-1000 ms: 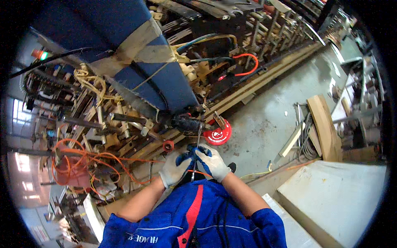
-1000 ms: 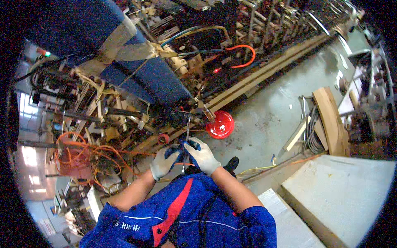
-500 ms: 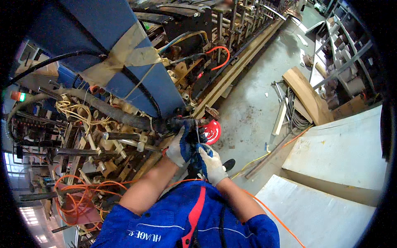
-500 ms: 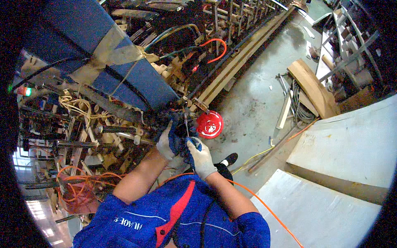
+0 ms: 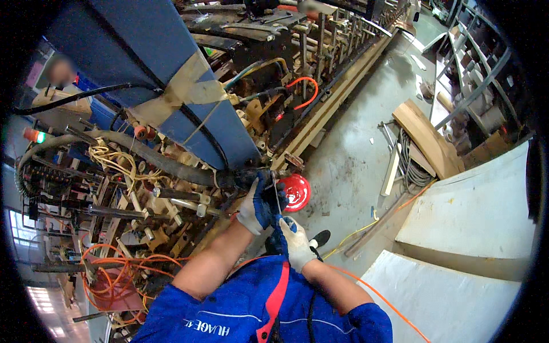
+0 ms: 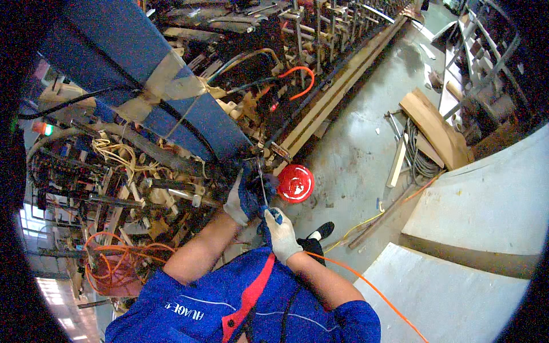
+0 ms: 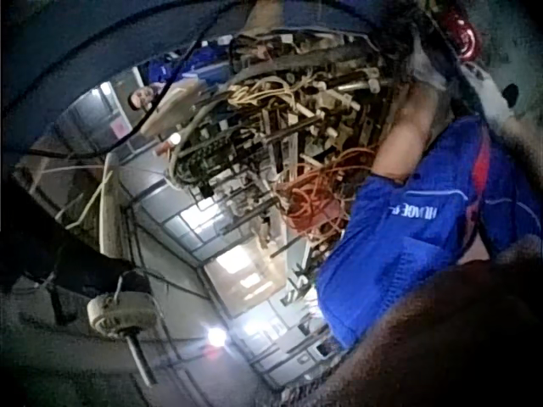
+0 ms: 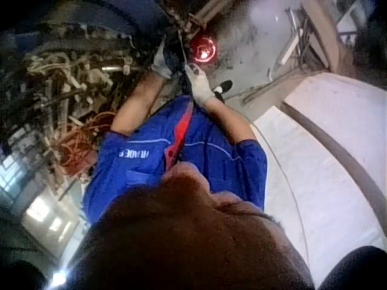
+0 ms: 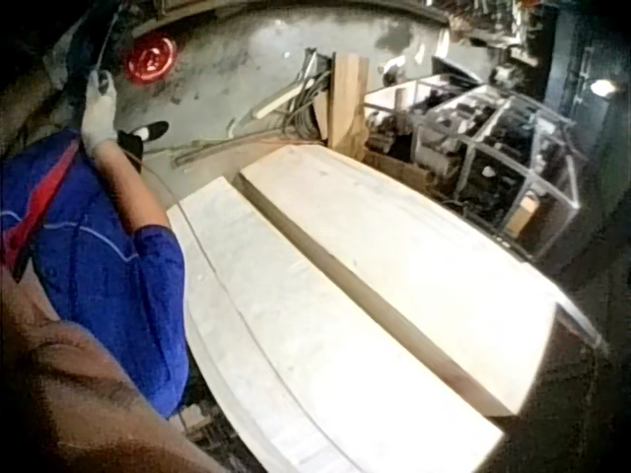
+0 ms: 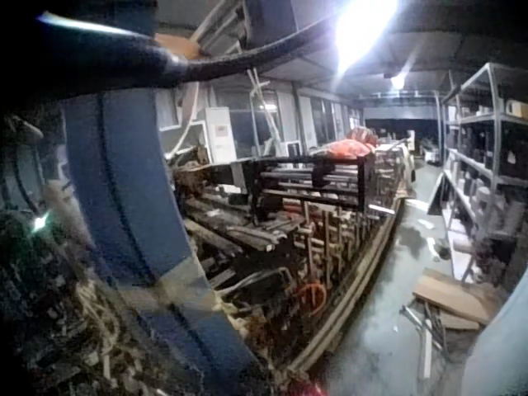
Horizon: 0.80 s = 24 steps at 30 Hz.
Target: The person uses a wrench and pliers to loosen and remove a metal component from an industrial machine while another person assists by holding parts.
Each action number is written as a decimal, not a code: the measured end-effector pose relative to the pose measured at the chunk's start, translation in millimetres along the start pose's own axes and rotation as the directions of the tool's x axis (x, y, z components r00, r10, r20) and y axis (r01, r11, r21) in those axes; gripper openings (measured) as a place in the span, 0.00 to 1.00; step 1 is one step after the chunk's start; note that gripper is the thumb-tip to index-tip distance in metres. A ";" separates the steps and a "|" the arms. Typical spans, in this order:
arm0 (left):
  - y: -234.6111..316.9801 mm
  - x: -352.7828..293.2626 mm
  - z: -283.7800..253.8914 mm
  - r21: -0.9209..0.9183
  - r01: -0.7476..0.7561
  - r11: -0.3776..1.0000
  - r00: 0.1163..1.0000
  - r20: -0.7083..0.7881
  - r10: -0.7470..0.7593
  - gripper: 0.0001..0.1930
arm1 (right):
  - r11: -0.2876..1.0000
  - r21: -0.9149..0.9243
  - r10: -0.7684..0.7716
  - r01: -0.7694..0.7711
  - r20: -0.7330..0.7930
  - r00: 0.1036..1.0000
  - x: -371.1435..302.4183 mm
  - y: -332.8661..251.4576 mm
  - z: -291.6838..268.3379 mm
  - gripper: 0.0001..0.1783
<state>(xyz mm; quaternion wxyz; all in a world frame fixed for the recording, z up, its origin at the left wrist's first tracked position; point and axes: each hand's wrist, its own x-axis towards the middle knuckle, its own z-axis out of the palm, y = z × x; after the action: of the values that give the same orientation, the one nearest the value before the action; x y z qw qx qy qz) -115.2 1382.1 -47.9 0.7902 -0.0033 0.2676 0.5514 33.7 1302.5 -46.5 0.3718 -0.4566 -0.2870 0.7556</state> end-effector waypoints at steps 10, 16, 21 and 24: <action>18.9 -67.2 30.5 0.979 0.015 0.203 0.940 -0.083 0.330 0.23 | 0.997 -0.063 -0.032 0.033 0.016 0.999 3.6 -8.4 -2.3 0.16; 52.7 -27.2 116.3 0.466 -0.081 -0.881 0.902 0.410 0.134 0.48 | 0.999 0.019 -0.032 0.032 -0.005 0.999 11.8 15.2 -5.0 0.13; 66.4 0.4 144.5 0.490 0.105 -0.866 0.994 -0.086 0.072 0.47 | 0.984 0.154 0.097 -0.086 -0.066 0.993 1.5 -11.0 10.7 0.13; 65.4 4.9 138.3 0.466 0.121 -0.877 0.993 -0.067 0.102 0.42 | 0.997 0.077 0.039 -0.030 -0.114 0.993 6.1 -17.1 11.9 0.12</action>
<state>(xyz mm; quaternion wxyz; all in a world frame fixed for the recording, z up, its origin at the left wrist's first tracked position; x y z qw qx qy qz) -113.1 1453.5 87.4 0.1899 0.7273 0.6441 -0.1420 26.2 1315.9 -31.2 0.3916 -0.4901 -0.2286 0.7444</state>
